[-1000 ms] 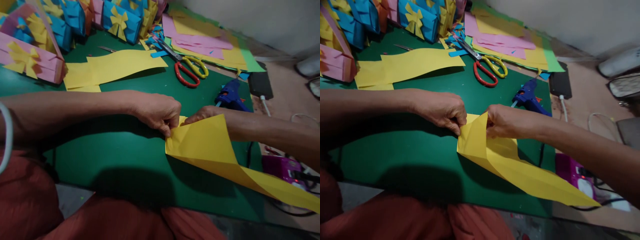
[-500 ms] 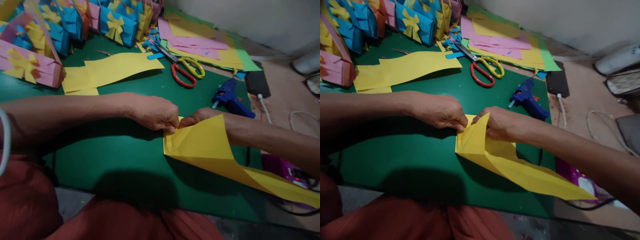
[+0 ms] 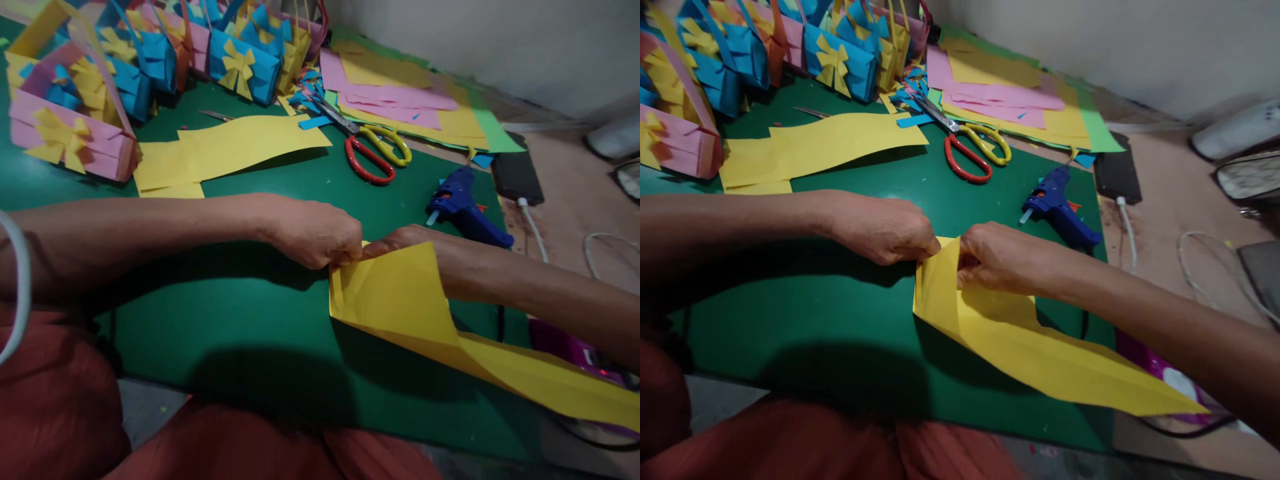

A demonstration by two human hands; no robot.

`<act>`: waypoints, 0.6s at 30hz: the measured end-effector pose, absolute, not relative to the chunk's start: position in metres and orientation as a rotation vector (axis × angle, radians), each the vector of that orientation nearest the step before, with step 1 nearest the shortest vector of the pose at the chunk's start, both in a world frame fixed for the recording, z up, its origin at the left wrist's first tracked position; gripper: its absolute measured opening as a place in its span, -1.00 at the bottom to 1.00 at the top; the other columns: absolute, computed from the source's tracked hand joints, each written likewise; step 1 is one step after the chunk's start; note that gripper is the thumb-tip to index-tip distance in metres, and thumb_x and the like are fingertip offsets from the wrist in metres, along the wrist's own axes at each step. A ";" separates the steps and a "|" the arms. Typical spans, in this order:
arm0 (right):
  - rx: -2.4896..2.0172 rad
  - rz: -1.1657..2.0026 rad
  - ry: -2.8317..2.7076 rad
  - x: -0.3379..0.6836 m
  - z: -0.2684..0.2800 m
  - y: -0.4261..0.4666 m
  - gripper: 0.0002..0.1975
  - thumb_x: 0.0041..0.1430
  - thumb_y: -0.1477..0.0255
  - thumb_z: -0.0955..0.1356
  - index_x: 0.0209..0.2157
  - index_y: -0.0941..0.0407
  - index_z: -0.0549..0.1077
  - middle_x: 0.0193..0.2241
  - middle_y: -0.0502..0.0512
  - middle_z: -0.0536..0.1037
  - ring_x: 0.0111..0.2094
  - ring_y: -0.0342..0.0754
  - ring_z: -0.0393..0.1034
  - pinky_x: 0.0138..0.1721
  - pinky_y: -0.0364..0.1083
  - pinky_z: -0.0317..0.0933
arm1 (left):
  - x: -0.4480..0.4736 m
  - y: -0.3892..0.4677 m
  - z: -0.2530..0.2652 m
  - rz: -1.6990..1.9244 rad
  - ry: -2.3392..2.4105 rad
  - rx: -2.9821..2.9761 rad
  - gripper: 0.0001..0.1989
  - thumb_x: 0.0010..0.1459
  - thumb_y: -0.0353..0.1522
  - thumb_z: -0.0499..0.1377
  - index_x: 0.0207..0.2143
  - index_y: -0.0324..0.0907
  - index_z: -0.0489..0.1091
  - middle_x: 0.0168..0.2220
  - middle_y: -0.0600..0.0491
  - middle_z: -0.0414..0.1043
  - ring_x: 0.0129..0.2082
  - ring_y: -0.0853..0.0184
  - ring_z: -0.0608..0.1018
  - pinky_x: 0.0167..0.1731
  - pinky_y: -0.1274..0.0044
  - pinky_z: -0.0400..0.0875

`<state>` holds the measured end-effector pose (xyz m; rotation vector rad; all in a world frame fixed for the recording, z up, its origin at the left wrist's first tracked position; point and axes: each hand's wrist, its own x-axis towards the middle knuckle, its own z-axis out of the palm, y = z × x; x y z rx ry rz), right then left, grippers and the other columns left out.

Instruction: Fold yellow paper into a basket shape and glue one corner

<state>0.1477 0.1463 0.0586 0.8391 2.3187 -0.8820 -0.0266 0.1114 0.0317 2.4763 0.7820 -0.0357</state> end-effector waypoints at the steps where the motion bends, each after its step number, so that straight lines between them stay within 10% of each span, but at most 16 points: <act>1: 0.828 -0.895 2.310 0.148 0.060 0.146 -0.82 0.02 0.64 0.26 -0.49 0.18 0.47 -0.62 -0.03 0.42 -0.58 -0.23 0.20 -0.52 -0.19 -0.02 | -0.027 0.112 0.032 -0.038 0.778 2.467 -0.78 -0.04 -0.62 0.07 -0.41 -0.24 0.44 -0.51 0.04 0.44 -0.59 0.40 0.30 -0.59 0.54 0.00; 18: 0.766 -0.726 2.476 0.160 0.059 0.131 -0.85 -0.05 0.62 0.26 -0.60 0.13 0.30 -0.66 -0.08 0.29 -0.63 -0.25 -0.02 -0.57 -0.16 -0.17 | -0.038 0.110 0.020 0.189 0.625 2.252 -0.84 0.02 -0.51 0.24 -0.33 -0.15 0.54 -0.38 0.09 0.55 -0.42 0.46 0.51 -0.49 0.69 0.19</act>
